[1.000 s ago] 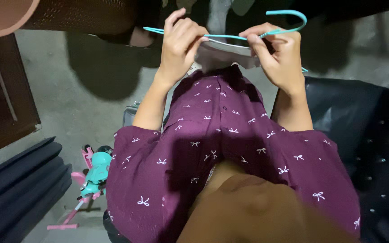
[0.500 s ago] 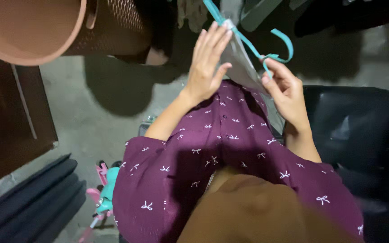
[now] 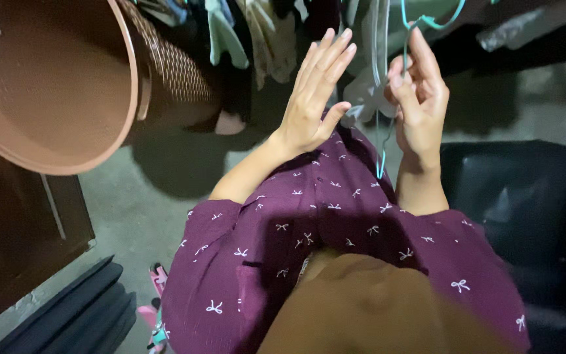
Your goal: The person hangs various items of clothing, including underwear, socks, and a top, onto plastic hangers and places them on a garment rack.
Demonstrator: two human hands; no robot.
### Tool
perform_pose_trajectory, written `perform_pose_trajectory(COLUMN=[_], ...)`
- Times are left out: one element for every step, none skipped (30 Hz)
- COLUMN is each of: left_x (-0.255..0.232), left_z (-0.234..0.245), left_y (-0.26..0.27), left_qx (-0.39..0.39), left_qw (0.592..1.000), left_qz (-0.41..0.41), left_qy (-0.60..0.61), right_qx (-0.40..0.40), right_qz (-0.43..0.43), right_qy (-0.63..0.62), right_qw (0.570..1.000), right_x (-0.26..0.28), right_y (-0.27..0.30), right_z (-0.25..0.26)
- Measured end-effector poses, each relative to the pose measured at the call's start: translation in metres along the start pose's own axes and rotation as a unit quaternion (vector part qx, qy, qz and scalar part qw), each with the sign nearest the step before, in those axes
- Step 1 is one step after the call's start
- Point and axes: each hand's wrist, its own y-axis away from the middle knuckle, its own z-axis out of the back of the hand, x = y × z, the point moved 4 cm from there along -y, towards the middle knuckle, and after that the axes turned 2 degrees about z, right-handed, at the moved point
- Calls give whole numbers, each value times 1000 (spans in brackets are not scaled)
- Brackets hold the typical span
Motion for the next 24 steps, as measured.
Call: perform_pose_trajectory(left_x=[3, 7, 10, 13, 17, 21, 25, 28, 32, 37, 41, 46, 52, 57, 63, 69, 74, 79, 84, 88, 92, 95, 99, 103], left_z=[3, 6, 9, 11, 14, 15, 17, 18, 20, 22, 22, 22, 22, 22, 21, 19, 17, 14, 11, 8, 6, 4, 3, 1], left_y=[-11, -24, -37, -49, -62, -75, -87, -98, -108, -118, -127, -134, -141, -146, -150, -153, -155, -157, -158, -157, -156, -154, -153, -152], left_qx=[-3, -7, -10, -12, -15, -18, -20, -23, -26, -27, -29, -30, -30, -32, -34, -35, -45, -55, -65, -63, -60, -56, -56, -57], left_qw=[1000, 1000, 1000, 1000, 1000, 1000, 1000, 1000, 1000, 1000, 999, 999, 999, 999, 999, 999, 998, 998, 998, 998, 997, 997, 997, 997], left_qz=[-1, -2, -1, 1, 2, 4, 6, 8, 10, 14, 18, 24, 30, 32, 34, 37, 32, 26, 19, 16, 12, 7, 5, 4], left_qy=[0, -1, 0, 0, 1, 1, 0, 0, 0, -1, -5, -7, -10, -13, -15, -17, -16, -14, -13, -26, -39, -52, -52, -52], right_qx=[7, 13, 19, 24, 30, 34, 42, 49, 58, 67, 75, 81, 88, 89, 89, 90, 85, 79, 74, 80, 86, 89, 93, 94], right_qz=[4, 12, 19, 25, 30, 34, 34, 35, 32, 29, 28, 26, 24, 28, 31, 35, 30, 25, 21, 18, 15, 12, 9, 6], right_qy=[-3, -15, -27, -34, -42, -44, -42, -41, -36, -31, -33, -34, -36, -20, -5, 10, 18, 27, 36, 34, 32, 26, 21, 12], right_qw=[1000, 1000, 999, 999, 998, 998, 998, 997, 997, 997, 996, 996, 995, 995, 996, 995, 996, 996, 996, 996, 996, 996, 995, 995], right_x=[2, 4, 8, 10, 13, 17, 21, 25, 28, 30, 32, 33, 33, 34, 33, 31, 28, 24, 19, 14, 8, 1, -6, -13], right_y=[-16, -32, -49, -66, -83, -100, -117, -133, -148, -163, -177, -189, -202, -213, -224, -233, -240, -247, -252, -255, -255, -256, -257, -258], right_z=[0, -1, -3, -5, -7, -9, -13, -16, -19, -24, -30, -35, -41, -46, -51, -56, -60, -63, -63, -63, -62, -62, -61, -60])
